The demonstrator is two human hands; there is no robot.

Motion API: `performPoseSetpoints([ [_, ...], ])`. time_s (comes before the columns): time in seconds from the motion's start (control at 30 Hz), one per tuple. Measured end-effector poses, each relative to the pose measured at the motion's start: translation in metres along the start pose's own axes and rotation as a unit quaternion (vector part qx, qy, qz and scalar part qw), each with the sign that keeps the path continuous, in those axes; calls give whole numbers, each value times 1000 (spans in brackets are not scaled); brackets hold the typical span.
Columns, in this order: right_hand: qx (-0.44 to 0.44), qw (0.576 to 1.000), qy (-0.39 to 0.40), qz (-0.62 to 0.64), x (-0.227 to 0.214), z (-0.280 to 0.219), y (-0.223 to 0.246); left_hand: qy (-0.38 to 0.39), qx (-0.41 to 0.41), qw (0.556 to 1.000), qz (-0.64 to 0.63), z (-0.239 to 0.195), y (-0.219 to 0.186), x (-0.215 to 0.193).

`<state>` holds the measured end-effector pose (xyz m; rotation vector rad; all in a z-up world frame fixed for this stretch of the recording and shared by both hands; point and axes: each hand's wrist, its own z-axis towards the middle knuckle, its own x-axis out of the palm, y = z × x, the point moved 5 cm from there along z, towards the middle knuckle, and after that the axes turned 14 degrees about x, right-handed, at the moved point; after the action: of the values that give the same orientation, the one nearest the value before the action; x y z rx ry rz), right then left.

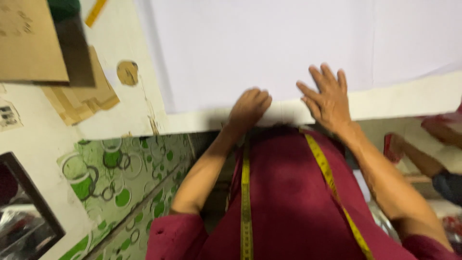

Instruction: Cutting fabric and aligning a paper pattern on white cloth to prepare for garment assembly.

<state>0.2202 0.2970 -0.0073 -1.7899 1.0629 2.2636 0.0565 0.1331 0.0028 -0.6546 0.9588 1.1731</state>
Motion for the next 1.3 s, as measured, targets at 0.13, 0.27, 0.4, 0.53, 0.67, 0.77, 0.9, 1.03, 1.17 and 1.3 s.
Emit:
performPoseSetpoints([
  [0.13, 4, 1000, -19, -6, 3, -1, 0, 19, 34, 999, 16, -3, -5, 1],
  [0.27, 5, 999, -28, -25, 6, -1, 0, 12, 37, 997, 74, 9, -14, -9],
  [0.4, 11, 999, -29, -24, 8, -2, 0, 6, 20, 997, 79, 9, -18, -9],
  [0.53, 18, 999, -33, -29, 2, -2, 6, 4, 26, 998, 60, 8, -12, -13],
  [0.67, 19, 998, -18, -49, 5, -2, 2, -2, 17, 1000, 25, 12, -9, -23],
  [0.77, 18, 998, -13, -55, 9, -2, 1, -9, 11, 1000, 5, 5, -10, -19],
  [0.9, 34, 998, -2, -59, 5, -1, 4, -5, 15, 1000, -15, 5, -11, -17],
  [1.03, 19, 998, 16, -63, 3, -1, 5, 21, -16, 999, -24, 29, -4, -57],
  [1.17, 36, 995, 67, -69, 0, 12, 7, -4, -12, 1000, -24, 29, -7, -61],
  [1.3, 47, 995, 70, -44, -10, 47, 30, -16, -33, 999, -18, 3, -14, -20],
])
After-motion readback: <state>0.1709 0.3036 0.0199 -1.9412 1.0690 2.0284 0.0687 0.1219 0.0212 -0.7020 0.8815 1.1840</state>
